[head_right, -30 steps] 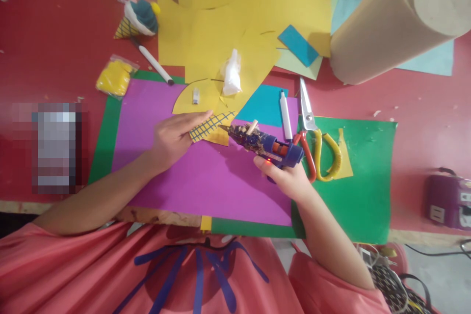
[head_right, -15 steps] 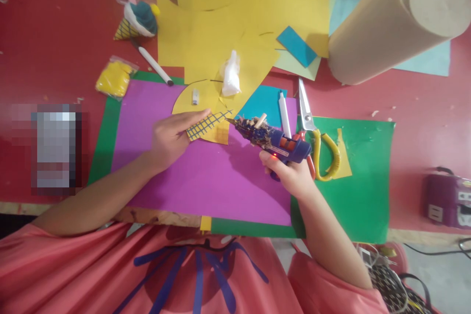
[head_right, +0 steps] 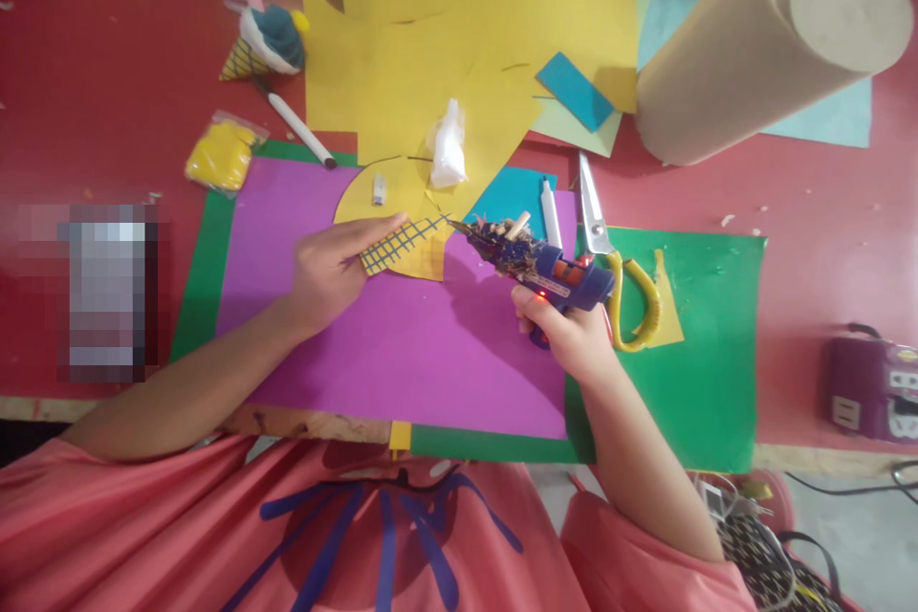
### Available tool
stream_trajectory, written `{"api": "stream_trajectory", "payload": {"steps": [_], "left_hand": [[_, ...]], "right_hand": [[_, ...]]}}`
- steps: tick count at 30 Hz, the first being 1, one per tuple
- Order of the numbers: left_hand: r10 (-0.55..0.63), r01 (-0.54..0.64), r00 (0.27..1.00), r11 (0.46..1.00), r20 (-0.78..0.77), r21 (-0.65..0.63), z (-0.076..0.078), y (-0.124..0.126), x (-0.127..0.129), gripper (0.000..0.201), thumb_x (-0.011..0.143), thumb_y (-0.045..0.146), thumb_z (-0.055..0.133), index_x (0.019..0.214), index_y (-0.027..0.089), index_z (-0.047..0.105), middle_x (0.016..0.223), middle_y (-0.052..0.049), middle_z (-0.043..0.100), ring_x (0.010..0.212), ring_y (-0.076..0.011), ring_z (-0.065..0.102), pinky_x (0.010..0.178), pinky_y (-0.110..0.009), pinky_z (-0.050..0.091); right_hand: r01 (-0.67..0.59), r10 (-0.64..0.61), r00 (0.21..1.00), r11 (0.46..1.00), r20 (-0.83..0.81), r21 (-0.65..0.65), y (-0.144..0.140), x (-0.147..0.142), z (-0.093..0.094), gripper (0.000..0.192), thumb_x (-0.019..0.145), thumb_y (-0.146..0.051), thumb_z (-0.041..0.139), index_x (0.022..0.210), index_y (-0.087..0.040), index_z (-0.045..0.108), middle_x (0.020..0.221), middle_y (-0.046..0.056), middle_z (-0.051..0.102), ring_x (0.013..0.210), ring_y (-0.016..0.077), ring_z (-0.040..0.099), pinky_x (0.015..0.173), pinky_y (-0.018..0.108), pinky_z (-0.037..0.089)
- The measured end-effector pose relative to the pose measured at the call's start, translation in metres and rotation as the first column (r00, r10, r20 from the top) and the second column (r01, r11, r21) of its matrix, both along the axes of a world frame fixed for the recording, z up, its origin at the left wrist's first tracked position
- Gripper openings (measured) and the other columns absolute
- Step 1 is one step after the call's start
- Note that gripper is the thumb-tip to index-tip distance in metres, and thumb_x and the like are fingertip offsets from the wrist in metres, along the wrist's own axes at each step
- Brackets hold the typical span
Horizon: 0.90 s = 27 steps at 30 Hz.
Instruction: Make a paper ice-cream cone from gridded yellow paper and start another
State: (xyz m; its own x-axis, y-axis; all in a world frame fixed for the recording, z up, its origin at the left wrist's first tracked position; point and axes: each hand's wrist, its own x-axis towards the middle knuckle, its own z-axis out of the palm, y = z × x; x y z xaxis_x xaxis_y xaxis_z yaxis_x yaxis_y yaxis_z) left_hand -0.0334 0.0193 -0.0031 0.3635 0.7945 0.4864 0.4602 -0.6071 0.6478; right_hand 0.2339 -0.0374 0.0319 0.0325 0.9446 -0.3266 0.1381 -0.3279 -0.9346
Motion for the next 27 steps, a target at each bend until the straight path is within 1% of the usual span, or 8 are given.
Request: {"api": "stream_trajectory", "payload": {"steps": [5, 9, 14, 19, 21, 24, 25, 27], "left_hand": [[0.001, -0.001, 1.0, 1.0, -0.01, 0.0, 0.001, 0.0, 0.0, 0.045, 0.086, 0.0, 0.05, 0.123, 0.023, 0.063, 0.117, -0.001, 0.071, 0.104, -0.0137, 0.069, 0.095, -0.026, 0.057], [0.015, -0.016, 1.0, 1.0, -0.018, -0.021, 0.001, 0.0, 0.0, 0.044, 0.087, 0.003, 0.049, 0.123, 0.024, 0.064, 0.118, -0.001, 0.07, 0.105, -0.0141, 0.069, 0.095, -0.026, 0.057], [0.029, -0.029, 1.0, 0.999, -0.009, -0.024, -0.001, 0.0, -0.001, 0.039, 0.089, 0.008, 0.053, 0.122, 0.025, 0.064, 0.117, 0.0, 0.071, 0.104, -0.0141, 0.069, 0.094, -0.026, 0.057], [-0.008, 0.008, 0.999, 1.0, 0.043, 0.01, 0.0, 0.0, 0.0, 0.041, 0.088, 0.004, 0.053, 0.122, 0.023, 0.064, 0.116, -0.002, 0.071, 0.105, -0.0128, 0.069, 0.096, -0.024, 0.055], [-0.009, 0.007, 0.999, 0.999, 0.049, 0.034, 0.001, 0.0, 0.002, 0.035, 0.089, 0.008, 0.054, 0.119, 0.022, 0.065, 0.112, -0.002, 0.073, 0.1, -0.0127, 0.07, 0.091, -0.023, 0.057], [0.07, -0.069, 0.997, 0.997, 0.032, -0.034, 0.001, -0.002, 0.004, 0.023, 0.09, 0.02, 0.058, 0.111, 0.022, 0.067, 0.103, -0.001, 0.075, 0.084, -0.0102, 0.071, 0.072, -0.017, 0.057], [0.1, -0.097, 0.994, 0.992, 0.032, -0.082, 0.001, -0.002, 0.005, 0.021, 0.09, 0.025, 0.059, 0.109, 0.022, 0.066, 0.1, -0.001, 0.075, 0.078, -0.0088, 0.07, 0.066, -0.015, 0.055], [0.144, -0.133, 0.988, 0.974, 0.051, -0.181, -0.001, -0.002, 0.006, 0.021, 0.089, 0.033, 0.059, 0.105, 0.021, 0.064, 0.091, 0.001, 0.073, 0.068, -0.0067, 0.066, 0.059, -0.014, 0.051]], "right_hand": [[-0.063, 0.063, 0.998, 0.998, -0.003, -0.007, 0.003, 0.005, -0.002, 0.03, 0.079, -0.043, 0.066, 0.063, -0.019, 0.059, 0.053, 0.0, 0.058, 0.049, 0.0129, 0.054, 0.05, 0.027, 0.044], [-0.068, 0.068, 0.998, 0.998, -0.011, 0.017, 0.003, 0.007, -0.004, 0.03, 0.08, -0.043, 0.065, 0.063, -0.019, 0.058, 0.053, 0.0, 0.058, 0.048, 0.0127, 0.054, 0.049, 0.027, 0.044], [-0.054, 0.055, 0.998, 0.998, -0.015, 0.027, 0.003, 0.009, -0.006, 0.03, 0.081, -0.044, 0.066, 0.064, -0.019, 0.06, 0.054, 0.0, 0.059, 0.048, 0.0129, 0.054, 0.05, 0.027, 0.045], [-0.022, 0.023, 1.0, 0.998, -0.021, 0.053, 0.008, 0.009, -0.004, 0.027, 0.082, -0.039, 0.066, 0.063, -0.02, 0.061, 0.054, -0.001, 0.058, 0.048, 0.0118, 0.053, 0.05, 0.026, 0.044], [0.005, -0.001, 0.999, 0.996, -0.051, 0.089, 0.01, 0.01, 0.001, 0.022, 0.082, -0.038, 0.066, 0.069, -0.02, 0.065, 0.062, 0.0, 0.063, 0.051, 0.012, 0.055, 0.049, 0.026, 0.043], [0.12, -0.109, 0.99, 0.984, -0.09, 0.129, 0.009, 0.021, 0.013, 0.015, 0.082, -0.036, 0.066, 0.088, -0.023, 0.07, 0.085, 0.003, 0.071, 0.061, 0.0159, 0.063, 0.052, 0.029, 0.046], [0.179, -0.17, 0.983, 0.975, -0.071, 0.136, 0.008, 0.029, 0.016, 0.017, 0.082, -0.035, 0.066, 0.093, -0.023, 0.07, 0.09, 0.004, 0.071, 0.064, 0.017, 0.065, 0.054, 0.03, 0.048], [0.334, -0.347, 0.937, 0.923, 0.037, 0.189, 0.005, 0.051, 0.02, 0.016, 0.083, -0.035, 0.067, 0.096, -0.025, 0.069, 0.089, 0.003, 0.07, 0.062, 0.016, 0.064, 0.053, 0.03, 0.048]]}}
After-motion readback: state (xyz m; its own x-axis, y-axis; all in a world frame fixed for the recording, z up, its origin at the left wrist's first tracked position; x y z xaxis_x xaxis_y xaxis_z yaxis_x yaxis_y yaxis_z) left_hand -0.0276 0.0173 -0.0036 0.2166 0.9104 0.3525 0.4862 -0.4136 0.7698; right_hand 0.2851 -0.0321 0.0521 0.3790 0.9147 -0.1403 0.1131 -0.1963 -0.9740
